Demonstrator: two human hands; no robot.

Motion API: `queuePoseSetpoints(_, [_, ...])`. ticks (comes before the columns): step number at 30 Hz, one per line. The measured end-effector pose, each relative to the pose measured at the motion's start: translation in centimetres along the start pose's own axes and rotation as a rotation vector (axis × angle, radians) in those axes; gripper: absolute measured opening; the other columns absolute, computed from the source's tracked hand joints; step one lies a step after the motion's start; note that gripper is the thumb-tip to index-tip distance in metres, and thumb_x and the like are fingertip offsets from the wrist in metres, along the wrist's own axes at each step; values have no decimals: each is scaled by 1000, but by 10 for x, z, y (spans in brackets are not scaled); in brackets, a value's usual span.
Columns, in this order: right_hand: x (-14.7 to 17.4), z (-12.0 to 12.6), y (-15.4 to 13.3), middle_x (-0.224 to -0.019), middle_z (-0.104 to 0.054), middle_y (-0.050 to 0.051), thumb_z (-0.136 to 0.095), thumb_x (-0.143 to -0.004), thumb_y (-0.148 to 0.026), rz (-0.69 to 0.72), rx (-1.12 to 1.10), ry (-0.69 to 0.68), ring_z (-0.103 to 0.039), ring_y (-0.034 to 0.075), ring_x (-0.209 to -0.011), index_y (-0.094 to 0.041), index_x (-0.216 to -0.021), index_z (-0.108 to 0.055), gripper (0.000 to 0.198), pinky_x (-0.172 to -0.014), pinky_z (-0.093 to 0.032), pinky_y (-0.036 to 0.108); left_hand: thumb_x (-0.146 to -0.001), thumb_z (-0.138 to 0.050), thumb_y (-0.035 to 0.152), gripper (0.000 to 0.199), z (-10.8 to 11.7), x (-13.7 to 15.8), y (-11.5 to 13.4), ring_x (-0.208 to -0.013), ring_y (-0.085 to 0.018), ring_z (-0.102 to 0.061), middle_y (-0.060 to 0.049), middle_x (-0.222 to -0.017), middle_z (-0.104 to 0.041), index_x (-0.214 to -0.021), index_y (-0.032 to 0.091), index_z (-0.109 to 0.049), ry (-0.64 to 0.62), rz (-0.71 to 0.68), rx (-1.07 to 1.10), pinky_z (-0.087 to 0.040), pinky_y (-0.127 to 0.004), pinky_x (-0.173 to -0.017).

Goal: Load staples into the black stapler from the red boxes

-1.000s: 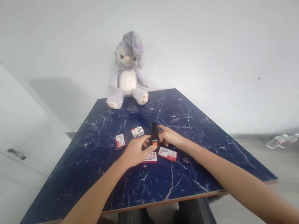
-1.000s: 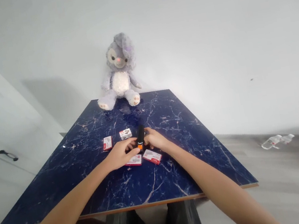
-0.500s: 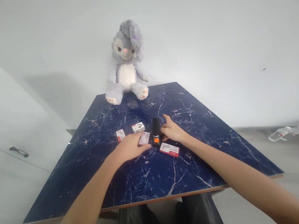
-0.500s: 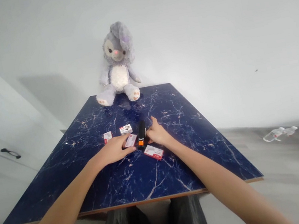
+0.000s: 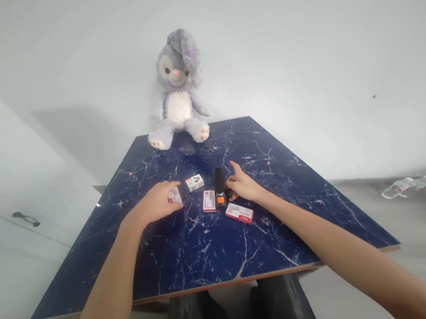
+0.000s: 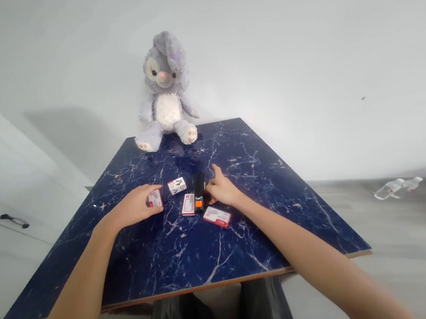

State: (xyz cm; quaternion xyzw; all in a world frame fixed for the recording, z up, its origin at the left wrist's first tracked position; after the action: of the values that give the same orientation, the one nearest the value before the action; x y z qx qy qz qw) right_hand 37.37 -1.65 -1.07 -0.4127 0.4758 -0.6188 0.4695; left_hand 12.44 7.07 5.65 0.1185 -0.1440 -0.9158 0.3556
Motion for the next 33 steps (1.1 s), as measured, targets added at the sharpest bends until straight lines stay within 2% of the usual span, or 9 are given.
queuePoseSetpoints(3, [0,-1,-1,-76,-67,-4,-54,-77,-10,35,9,-15,-60,11,-43,-24,-158,2,99,-47,-55,24,-79,-71,50,77,1,1,34,-125,-28,-56,-7,-143,-56,-148,29,-44,153,-92,118,-42,-40,-109])
queuePoseSetpoints(7, [2,-2,-4,-75,-66,-4,-52,-79,-11,75,45,-30,-60,12,-43,-24,-158,-2,94,-48,-54,24,-79,-74,48,79,-42,-1,71,-135,-29,-47,-8,-148,-51,-149,29,-43,-34,-270,165,-36,-44,-115])
queuePoseSetpoints(11, [4,-3,-8,-77,-66,-3,-50,-80,-11,87,58,-41,-60,13,-45,-23,-158,-3,92,-49,-54,26,-79,-73,48,86,-49,-2,77,-143,-31,-36,-12,-154,-42,-152,23,-37,83,-329,153,-29,-48,-119])
queuePoseSetpoints(13, [5,-4,-10,-76,-66,-3,-49,-80,-11,94,80,-40,-60,13,-45,-21,-158,-5,90,-50,-54,26,-83,-68,45,73,-46,3,89,-139,-31,-41,-12,-150,-48,-148,21,-44,162,-394,106,-29,-50,-119])
queuePoseSetpoints(16, [7,-2,-14,-74,-67,-3,-50,-80,-10,114,137,4,-59,12,-46,-18,-157,-9,87,-52,-53,24,-92,-57,39,46,-60,20,130,-125,-28,-54,-9,-137,-61,-136,24,-58,79,-635,17,-38,-47,-113])
queuePoseSetpoints(21, [9,-4,-19,-76,-65,-5,-46,-81,-10,148,175,10,-58,10,-42,-19,-156,-7,85,-49,-51,21,-98,-48,40,39,-82,45,177,-104,-28,-63,-13,-118,-71,-119,13,-67,64,-895,-123,-50,-43,-92])
queuePoseSetpoints(27, [8,-5,-16,-81,-65,-4,-45,-82,-10,122,191,-7,-58,9,-42,-21,-156,-9,84,-47,-51,20,-95,-54,44,31,-82,48,181,-90,-22,-61,-8,-97,-71,-102,18,-70,148,-815,-54,-50,-38,-81])
queuePoseSetpoints(30, [8,-5,-17,-84,-66,-2,-45,-82,-10,132,187,-12,-58,8,-43,-22,-155,-12,81,-48,-52,20,-95,-56,34,21,-83,47,186,-95,-24,-58,-9,-99,-66,-98,18,-69,175,-705,-75,-50,-40,-86])
queuePoseSetpoints(33, [7,-4,-16,-85,-67,-2,-45,-81,-9,127,187,-23,-57,8,-44,-22,-155,-12,82,-50,-53,21,-93,-58,30,16,-74,49,186,-99,-22,-57,-8,-103,-65,-100,19,-68,140,-778,34,-48,-40,-94])
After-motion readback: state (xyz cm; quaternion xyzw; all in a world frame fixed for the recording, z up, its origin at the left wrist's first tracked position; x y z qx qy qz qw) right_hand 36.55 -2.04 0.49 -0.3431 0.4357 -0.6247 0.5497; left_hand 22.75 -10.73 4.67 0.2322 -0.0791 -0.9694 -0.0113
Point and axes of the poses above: each hand's wrist, its own x-axis away from the middle knuckle, its own z-axis out of the back of the hand, y = z × x, the point moved 7 cm from there along -x, towards the middle knuckle
